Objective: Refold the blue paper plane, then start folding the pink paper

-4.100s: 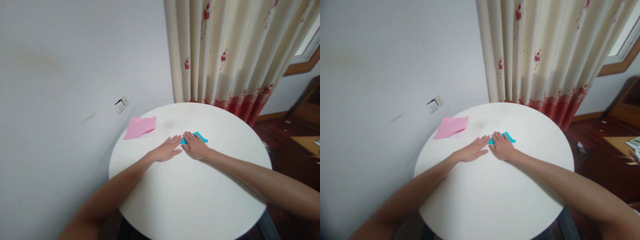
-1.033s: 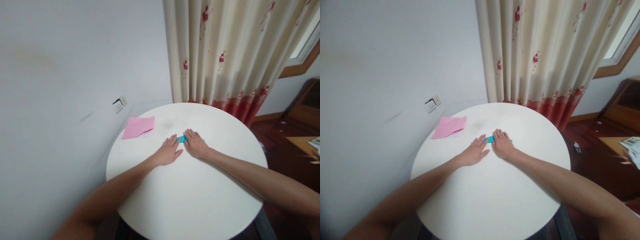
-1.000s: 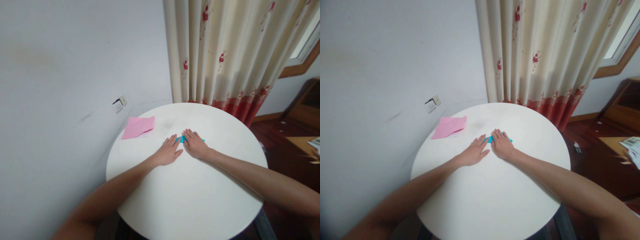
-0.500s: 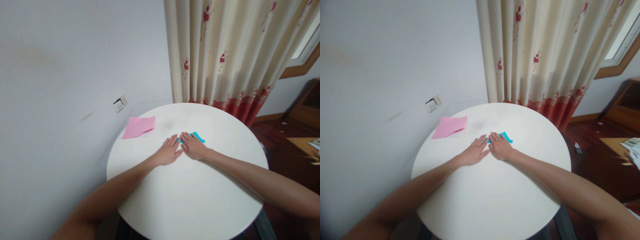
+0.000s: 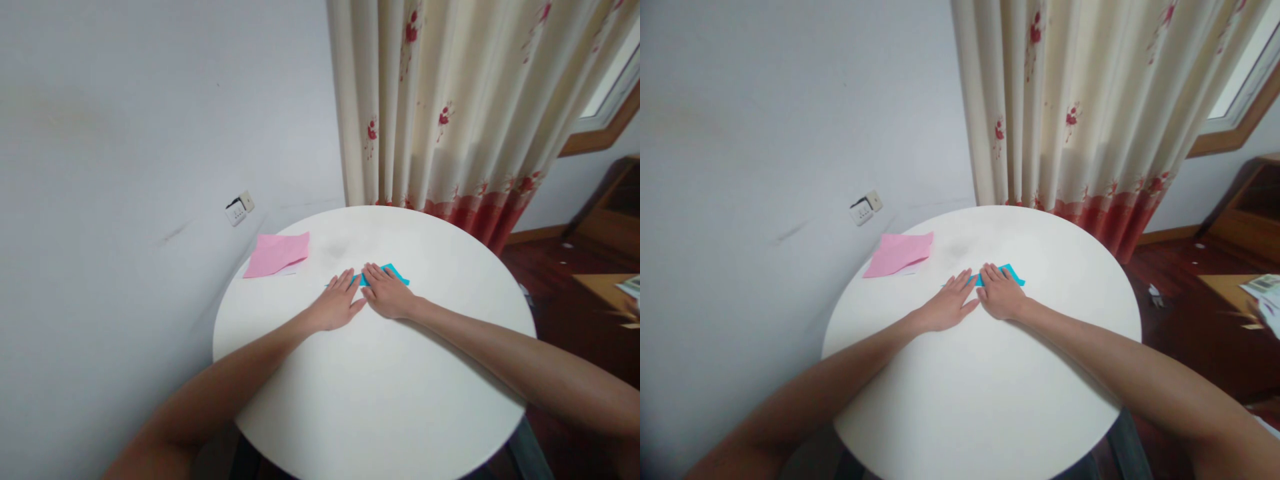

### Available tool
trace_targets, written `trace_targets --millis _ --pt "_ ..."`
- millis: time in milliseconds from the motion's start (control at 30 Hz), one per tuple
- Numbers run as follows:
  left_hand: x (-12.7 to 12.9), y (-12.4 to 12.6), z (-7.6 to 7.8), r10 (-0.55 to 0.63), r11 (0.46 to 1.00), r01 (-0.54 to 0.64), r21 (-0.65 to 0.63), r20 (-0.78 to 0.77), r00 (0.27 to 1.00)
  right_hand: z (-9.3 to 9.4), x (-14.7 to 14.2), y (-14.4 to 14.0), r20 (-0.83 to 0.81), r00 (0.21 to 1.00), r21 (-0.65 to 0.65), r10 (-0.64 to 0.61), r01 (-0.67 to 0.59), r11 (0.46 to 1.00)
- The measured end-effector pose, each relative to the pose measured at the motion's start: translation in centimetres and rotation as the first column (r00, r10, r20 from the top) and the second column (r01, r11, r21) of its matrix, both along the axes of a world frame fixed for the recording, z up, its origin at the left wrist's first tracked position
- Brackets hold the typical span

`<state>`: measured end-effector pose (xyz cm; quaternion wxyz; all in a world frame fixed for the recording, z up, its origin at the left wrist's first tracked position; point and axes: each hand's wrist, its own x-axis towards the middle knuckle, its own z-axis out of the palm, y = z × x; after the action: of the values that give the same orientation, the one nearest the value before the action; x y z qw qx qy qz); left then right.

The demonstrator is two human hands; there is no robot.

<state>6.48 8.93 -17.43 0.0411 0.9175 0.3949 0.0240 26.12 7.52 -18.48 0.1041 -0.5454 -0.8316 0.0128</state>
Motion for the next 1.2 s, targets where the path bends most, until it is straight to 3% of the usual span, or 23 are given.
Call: trace_targets --millis 267,467,600,700,833,1000,1200 --pt "0.0 -0.1 0.1 0.005 1.0 -0.005 -0.015 -0.009 1.0 0.0 -0.1 0.0 -0.003 0.998 -0.02 -0.065 0.064 0.998" --pt "0.0 -0.1 0.1 0.005 1.0 -0.005 -0.023 -0.017 1.0 -0.1 0.4 0.3 -0.022 0.968 -0.094 -0.25 0.247 0.964" --pt "-0.1 -0.1 0.2 0.006 1.0 -0.006 -0.018 -0.023 1.0 -0.2 0.6 0.1 -0.02 0.954 -0.009 -0.299 0.299 0.954" --pt "0.0 -0.1 0.1 0.003 1.0 -0.003 -0.01 -0.023 1.0 -0.1 0.1 -0.1 -0.018 0.984 0.078 -0.176 0.177 0.981" --pt "0.2 -0.2 0.1 0.005 1.0 -0.005 -0.003 -0.032 0.999 0.0 -0.6 -0.3 0.0 1.0 0.023 0.026 -0.026 0.999" --pt "-0.1 -0.8 1.2 0.063 0.998 -0.066 -0.02 -0.124 0.99 0.1 -0.6 -0.3 0.005 0.999 0.01 0.036 -0.036 0.999" --pt "-1.6 -1.3 2.6 0.256 0.958 -0.284 -0.051 -0.304 0.918 0.0 -0.5 -0.2 -0.001 0.999 0.012 0.034 -0.034 0.999"
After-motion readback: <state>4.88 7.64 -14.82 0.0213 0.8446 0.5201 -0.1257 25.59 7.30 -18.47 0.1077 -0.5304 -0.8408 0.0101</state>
